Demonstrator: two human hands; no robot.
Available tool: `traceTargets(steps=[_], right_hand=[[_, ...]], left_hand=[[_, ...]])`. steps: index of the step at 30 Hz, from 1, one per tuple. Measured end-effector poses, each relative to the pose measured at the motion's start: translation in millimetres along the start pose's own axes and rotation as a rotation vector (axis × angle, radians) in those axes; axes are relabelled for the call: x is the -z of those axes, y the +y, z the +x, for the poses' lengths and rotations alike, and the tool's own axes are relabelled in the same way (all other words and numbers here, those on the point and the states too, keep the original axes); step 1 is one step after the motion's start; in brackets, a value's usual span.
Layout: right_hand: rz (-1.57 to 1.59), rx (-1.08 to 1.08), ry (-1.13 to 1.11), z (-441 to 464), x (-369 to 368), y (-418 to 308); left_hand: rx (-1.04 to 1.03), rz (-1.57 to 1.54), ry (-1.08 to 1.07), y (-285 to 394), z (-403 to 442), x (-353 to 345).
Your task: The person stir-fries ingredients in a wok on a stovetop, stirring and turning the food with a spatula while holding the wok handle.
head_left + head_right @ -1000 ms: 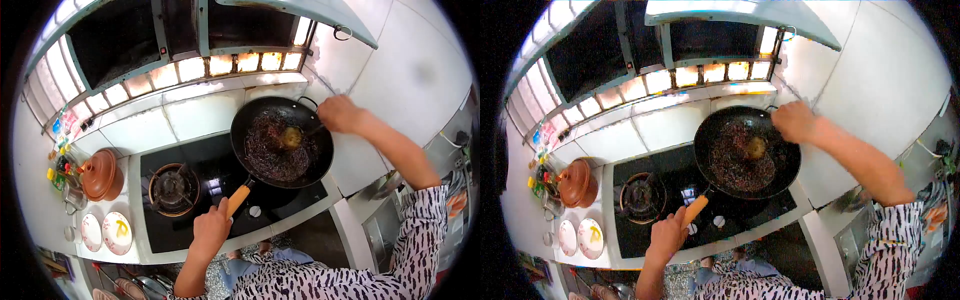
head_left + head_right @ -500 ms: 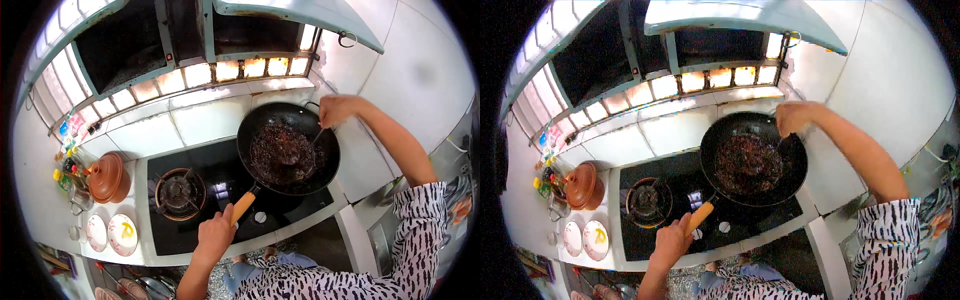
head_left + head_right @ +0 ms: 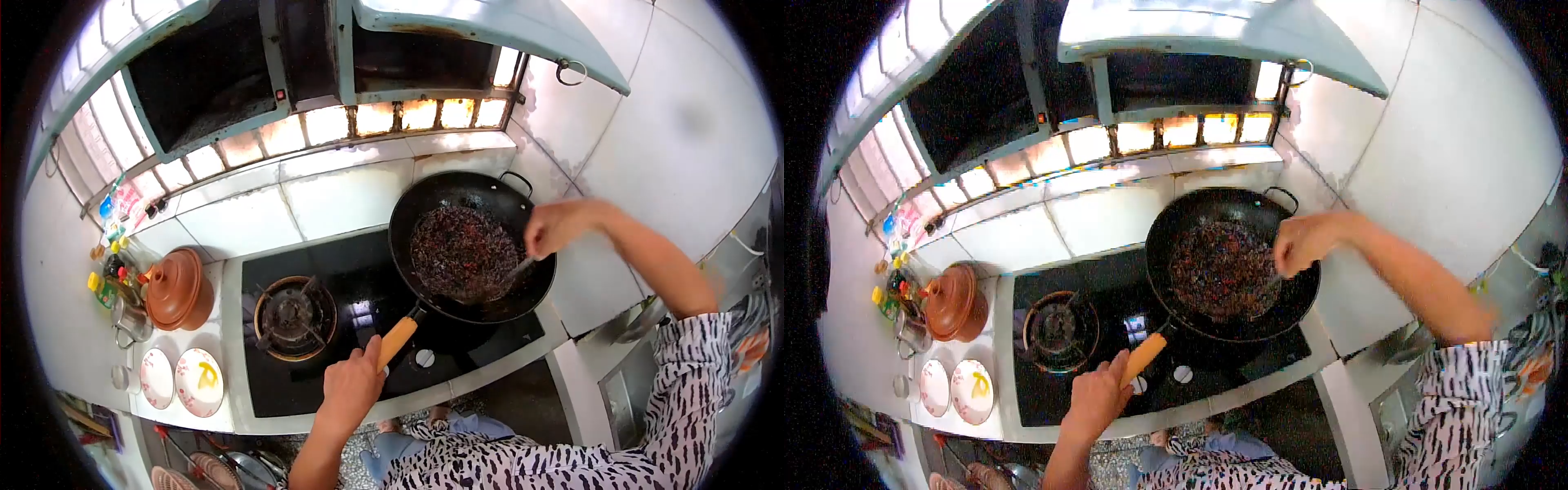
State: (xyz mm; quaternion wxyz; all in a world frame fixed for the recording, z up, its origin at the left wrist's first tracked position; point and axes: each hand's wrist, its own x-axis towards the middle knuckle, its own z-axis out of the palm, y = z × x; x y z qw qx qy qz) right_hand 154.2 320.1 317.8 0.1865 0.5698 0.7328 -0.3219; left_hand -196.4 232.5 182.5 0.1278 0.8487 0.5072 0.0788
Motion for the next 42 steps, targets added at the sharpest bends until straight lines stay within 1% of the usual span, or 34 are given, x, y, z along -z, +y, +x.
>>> traceTargets(steps=[1, 2, 4, 5, 7, 9, 10, 12, 13, 15, 16, 18, 20, 22, 24, 26, 27, 29, 30, 31, 32, 35, 36, 37, 38, 39, 41, 42], right_hand=[[-0.056, 0.051, 0.087, 9, -11, -8], [-0.049, 0.051, 0.086, 19, -18, -3], [-0.036, 0.195, 0.42, 40, -28, 6], [-0.031, 0.198, 0.426, 39, -24, 13], [0.331, -0.204, 0.288, 25, -1, 22], [0.468, -0.306, 0.302, -7, 17, 16], [0.464, -0.308, 0.298, -19, 23, 11], [0.333, -0.355, 0.256, -34, 29, 5], [0.337, -0.357, 0.253, -33, 26, 6], [0.257, -0.2, 0.096, -31, 21, 5], [0.259, -0.203, 0.095, -29, 18, -1], [0.208, -0.069, 0.03, -21, 4, -22], [0.182, 0.091, 0.109, -1, -14, -31], [0.124, 0.11, 0.264, 18, -27, -52], [0.002, 0.119, 0.508, 56, -39, -52], [-0.177, 0.066, 0.661, 105, -43, -29], [-0.172, 0.063, 0.661, 104, -31, -36], [-0.841, -0.11, 0.14, 96, 3, -50], [-0.493, -0.068, 0.204, 120, 4, 6], [0.261, -0.217, 0.441, 188, -7, 102], [0.256, -0.22, 0.44, 166, -11, 108], [0.974, -0.481, 0.541, 72, -43, 69], [1.414, -0.386, 0.569, 59, -68, 68], [1.605, -0.457, 0.6, 53, -89, 61], [1.782, -0.368, 0.53, 43, -113, 54], [1.976, -0.243, 0.538, 40, -140, 44], [2.176, -0.253, 0.555, 28, -178, 9], [2.186, -0.253, 0.56, 18, -188, -1]], left_hand=[[0.011, 0.006, -0.002, 2, 0, 0], [0.008, 0.009, -0.008, 1, -1, -1], [-0.023, 0.006, 0.004, -2, 0, -3], [-0.025, 0.015, 0.004, -3, 0, -4], [-0.034, -0.021, 0.036, -4, 0, -6], [-0.023, -0.007, 0.039, -2, 0, -4], [-0.017, 0.007, 0.037, -2, 0, -4], [-0.021, 0.019, 0.034, -3, 0, -7], [-0.03, 0.036, 0.033, -4, 0, -8], [-0.038, 0.034, 0.032, -3, 0, -7], [-0.043, 0.029, 0.035, -4, 0, -7], [-0.047, 0.021, 0.035, -5, 0, -8], [-0.045, 0.009, 0.036, -5, 0, -8], [-0.004, -0.024, -0.032, -3, 0, -4], [-0.024, -0.008, -0.004, -3, 0, -4], [-0.046, 0.011, 0.021, -4, 0, -5], [-0.05, 0.014, 0.036, -4, -1, -6], [-0.059, 0.015, 0.046, -5, -2, -8], [-0.056, 0.006, 0.047, -6, -1, -8], [-0.051, -0.005, 0.051, -6, -1, -9], [-0.051, -0.011, 0.053, -6, -1, -8], [-0.052, -0.033, 0.06, -6, -1, -7], [-0.055, -0.025, 0.055, -7, -1, -7], [-0.061, -0.015, 0.049, -7, 0, -7], [-0.064, -0.015, 0.047, -7, 0, -8], [-0.058, 0.002, 0.03, -7, 0, -8], [-0.061, 0.025, 0.009, -6, 1, -7], [-0.057, 0.021, -0.001, -6, 1, -7]])
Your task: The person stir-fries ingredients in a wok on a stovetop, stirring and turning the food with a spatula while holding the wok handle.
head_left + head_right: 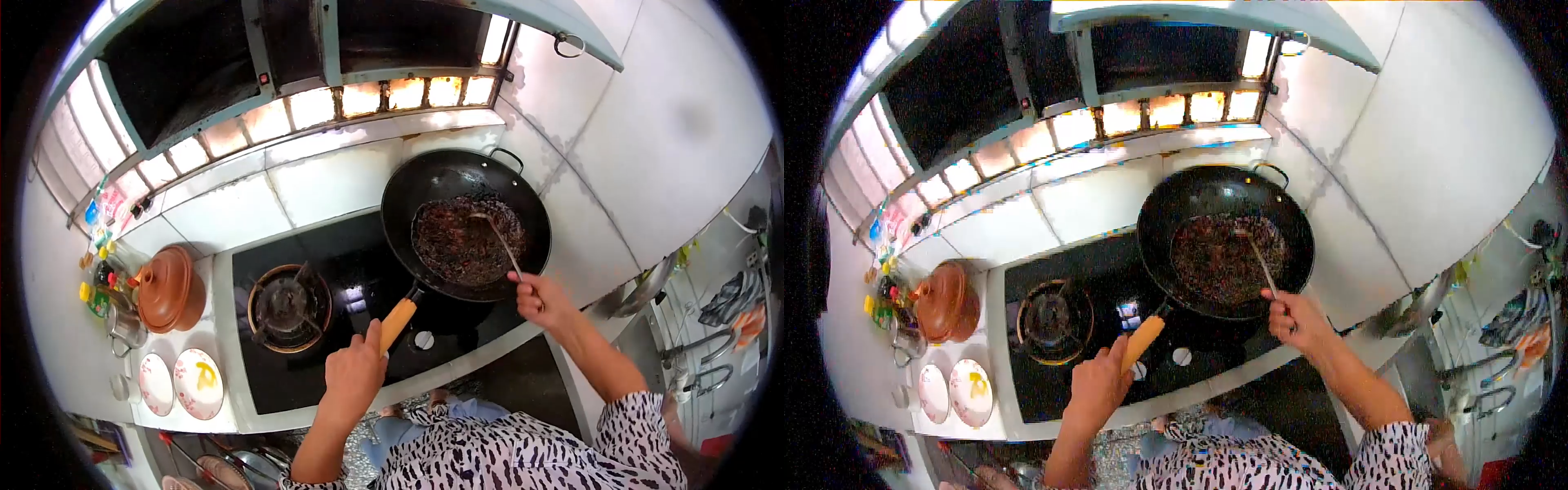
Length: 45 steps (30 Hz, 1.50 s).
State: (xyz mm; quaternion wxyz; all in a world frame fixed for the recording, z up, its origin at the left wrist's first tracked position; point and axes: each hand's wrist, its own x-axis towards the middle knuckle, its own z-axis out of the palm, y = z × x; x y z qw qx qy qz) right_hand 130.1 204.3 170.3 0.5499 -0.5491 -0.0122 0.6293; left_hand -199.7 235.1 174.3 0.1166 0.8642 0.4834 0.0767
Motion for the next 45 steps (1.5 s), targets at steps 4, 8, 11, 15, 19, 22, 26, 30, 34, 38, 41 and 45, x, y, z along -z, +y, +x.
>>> traceTargets(steps=[4, 8, 11, 15, 19, 22, 26, 30, 34, 38, 41, 45], right_hand=[[-0.008, -0.042, -0.084, -59, 4, 7], [-0.188, -0.05, -0.019, -114, 2, 0], [-0.236, -0.05, -0.048, -107, 6, 7], [-0.282, -0.05, -0.074, -47, -6, 6], [-0.402, -0.004, -0.153, -69, -16, -10], [-0.592, 0.146, -0.184, -70, -41, -19], [-0.522, 0.222, -0.193, -8, -47, -20], [-0.503, 0.133, -0.061, -8, -12, -22], [-0.489, 0.057, -0.05, -71, 25, -14], [-0.413, -0.055, -0.092, -75, 30, -2], [-0.374, -0.031, -0.099, -33, 16, 1], [-0.493, -0.038, -0.163, -26, 3, -45]], left_hand=[[0.0, -0.009, -0.017, 0, 1, 1], [0.007, -0.004, -0.017, 0, 1, 2], [0.021, -0.003, -0.027, 0, 0, 0], [0.014, 0.009, -0.017, 0, 0, 1], [0.027, 0.021, -0.006, -1, 0, -1], [0.019, 0.012, 0.0, 0, 0, -4], [0.036, 0.043, -0.038, 3, 1, 0], [0.04, 0.007, -0.006, 2, 0, -1], [0.056, -0.01, -0.019, 4, 0, 2], [0.039, -0.002, -0.005, 4, 2, 1], [0.082, -0.028, -0.087, 5, 1, 1], [0.013, 0.008, 0.026, 0, 0, -3]])
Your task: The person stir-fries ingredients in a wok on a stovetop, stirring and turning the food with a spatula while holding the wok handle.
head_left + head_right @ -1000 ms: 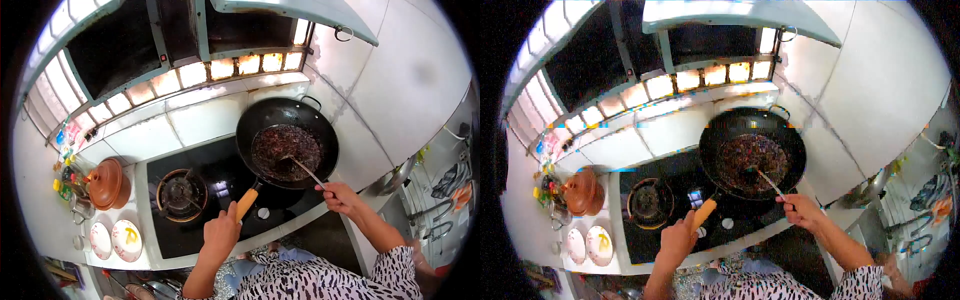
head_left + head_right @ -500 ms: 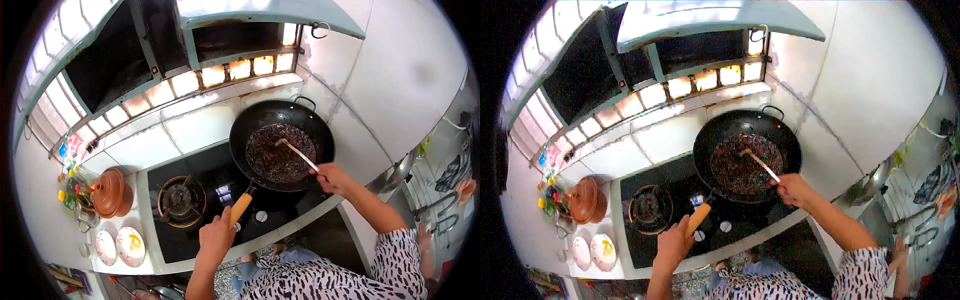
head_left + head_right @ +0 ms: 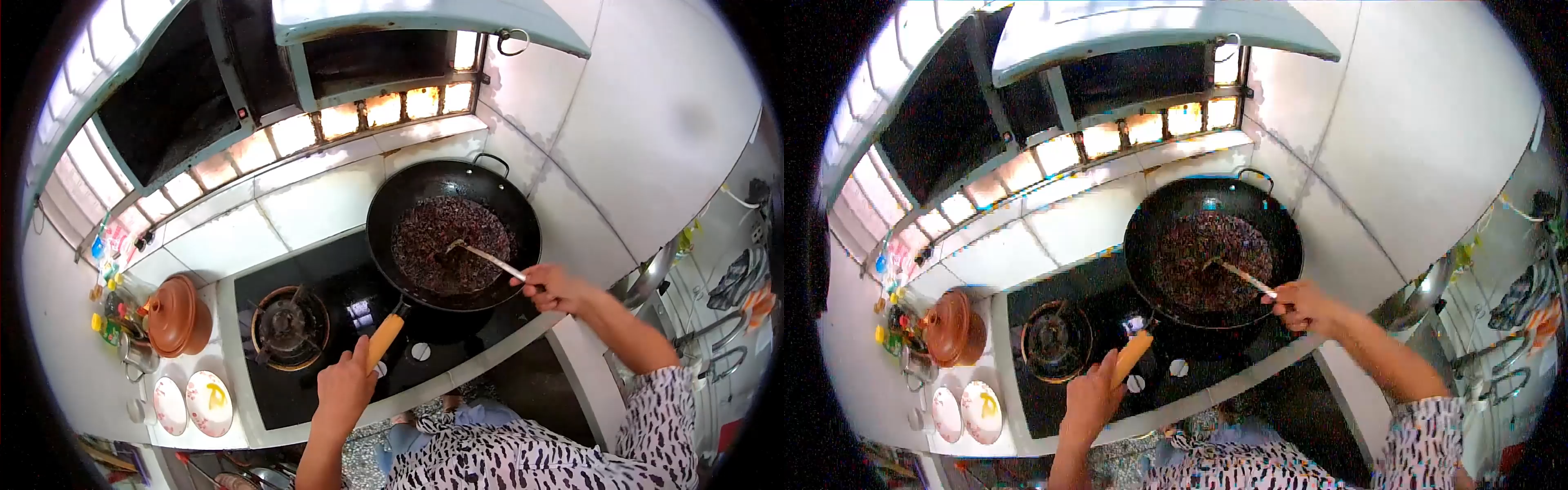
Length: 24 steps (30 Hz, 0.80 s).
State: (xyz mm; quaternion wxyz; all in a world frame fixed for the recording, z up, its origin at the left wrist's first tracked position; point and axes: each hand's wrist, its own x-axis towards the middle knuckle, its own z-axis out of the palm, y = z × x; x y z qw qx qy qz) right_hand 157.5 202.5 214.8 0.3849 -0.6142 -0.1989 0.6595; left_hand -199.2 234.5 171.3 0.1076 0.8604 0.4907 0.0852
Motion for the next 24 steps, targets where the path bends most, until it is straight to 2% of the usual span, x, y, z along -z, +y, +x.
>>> traceTargets(steps=[2, 6, 8, 9, 11, 12, 14, 18, 20, 21, 23, 24], right_hand=[[-0.258, 0.008, 0.065, -23, 2, -32], [-1.078, 0.278, 0.193, -39, 3, -97], [-1.298, 0.353, 0.069, -31, 4, -126], [-1.299, 0.351, 0.074, -29, -1, -139], [-1.754, 0.313, 0.023, -26, -22, -161], [-1.756, 0.309, 0.025, -25, -35, -169], [-2.093, 0.061, 0.097, -25, -57, -180], [-2.298, 0.134, -0.022, 0, -51, -167], [-2.163, 0.39, 0.2, 10, -35, -138], [-2.17, 0.393, 0.194, 21, -24, -124], [-2.038, 0.617, 0.432, 44, -2, -98], [-2.039, 0.624, 0.429, 53, -3, -88]], left_hand=[[-0.002, -0.017, 0.012, 0, -1, -1], [0.026, 0.009, -0.042, 3, -1, 4], [0.026, -0.011, -0.057, 2, 0, 4], [0.022, -0.016, -0.056, 2, 0, 4], [0.017, -0.025, -0.056, 3, 0, 5], [0.018, -0.02, -0.058, 3, 0, 5], [0.021, -0.019, -0.059, 2, 0, 4], [-0.006, -0.015, 0.011, 1, -1, 3], [0.003, -0.023, 0.009, 2, -1, 4], [0.002, -0.021, 0.005, 2, -1, 4], [0.009, -0.02, 0.004, 2, -2, 4], [-0.003, -0.032, 0.019, 1, -2, 2]])
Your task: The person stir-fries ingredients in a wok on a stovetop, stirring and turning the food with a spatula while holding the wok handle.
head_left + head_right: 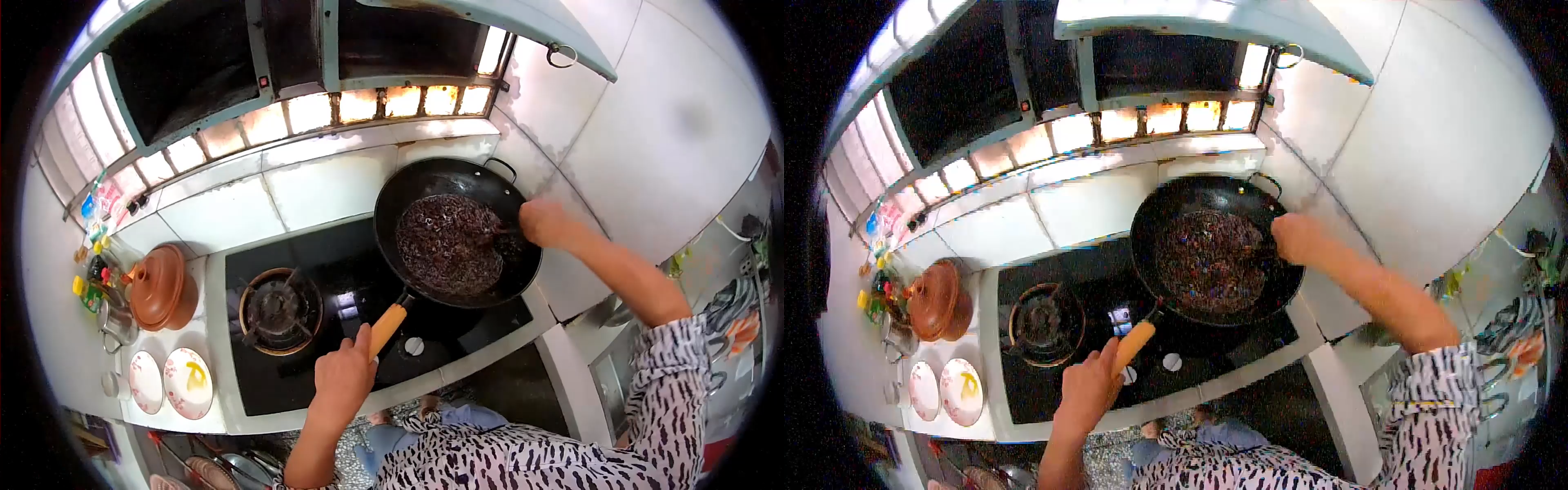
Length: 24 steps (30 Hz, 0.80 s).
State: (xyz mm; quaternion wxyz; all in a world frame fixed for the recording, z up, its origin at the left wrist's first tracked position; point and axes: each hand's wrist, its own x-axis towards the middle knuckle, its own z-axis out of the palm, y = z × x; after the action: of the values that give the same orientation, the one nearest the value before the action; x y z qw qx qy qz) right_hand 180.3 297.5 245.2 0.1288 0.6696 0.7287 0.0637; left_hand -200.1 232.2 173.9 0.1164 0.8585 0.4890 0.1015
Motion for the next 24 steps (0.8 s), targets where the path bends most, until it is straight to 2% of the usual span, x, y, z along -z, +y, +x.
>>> traceTargets(steps=[2, 3, 5, 6, 8, 12, 15, 16, 17, 18, 20, 24], right_hand=[[-0.062, -0.153, 0.062, 8, -11, -17], [-0.056, -0.154, 0.071, 11, -5, -22], [-0.151, -0.028, 0.022, 9, 15, -29], [-0.149, -0.034, 0.023, 5, 24, -32], [-0.28, 0.1, 0.102, -5, 45, -35], [-0.314, 0.142, 0.074, -19, 93, -25], [-0.224, 0.175, 0.037, -12, 108, -4], [-0.194, 0.126, -0.144, -6, 111, 1], [-0.164, 0.075, -0.323, -2, 112, 4], [-0.167, 0.076, -0.322, -1, 109, 8], [0.031, 0.147, -0.41, 6, 94, 18], [-0.018, 0.269, -0.278, 24, 40, 22]], left_hand=[[-0.013, 0.001, 0.022, -2, 1, -1], [-0.017, 0.014, 0.015, -2, 1, -2], [-0.029, 0.033, 0.005, -2, 0, -3], [-0.011, 0.035, 0.001, 0, 1, -3], [0.003, 0.033, -0.001, 2, 3, -1], [-0.005, 0.045, 0.01, 1, 0, -3], [-0.009, 0.05, 0.019, 0, 0, -3], [-0.013, 0.052, 0.019, 0, 0, -3], [-0.012, 0.051, 0.022, 0, 0, -2], [-0.018, 0.047, 0.023, 0, 0, -2], [-0.016, 0.045, 0.023, 0, 0, -1], [-0.016, 0.03, 0.022, 2, -1, -2]])
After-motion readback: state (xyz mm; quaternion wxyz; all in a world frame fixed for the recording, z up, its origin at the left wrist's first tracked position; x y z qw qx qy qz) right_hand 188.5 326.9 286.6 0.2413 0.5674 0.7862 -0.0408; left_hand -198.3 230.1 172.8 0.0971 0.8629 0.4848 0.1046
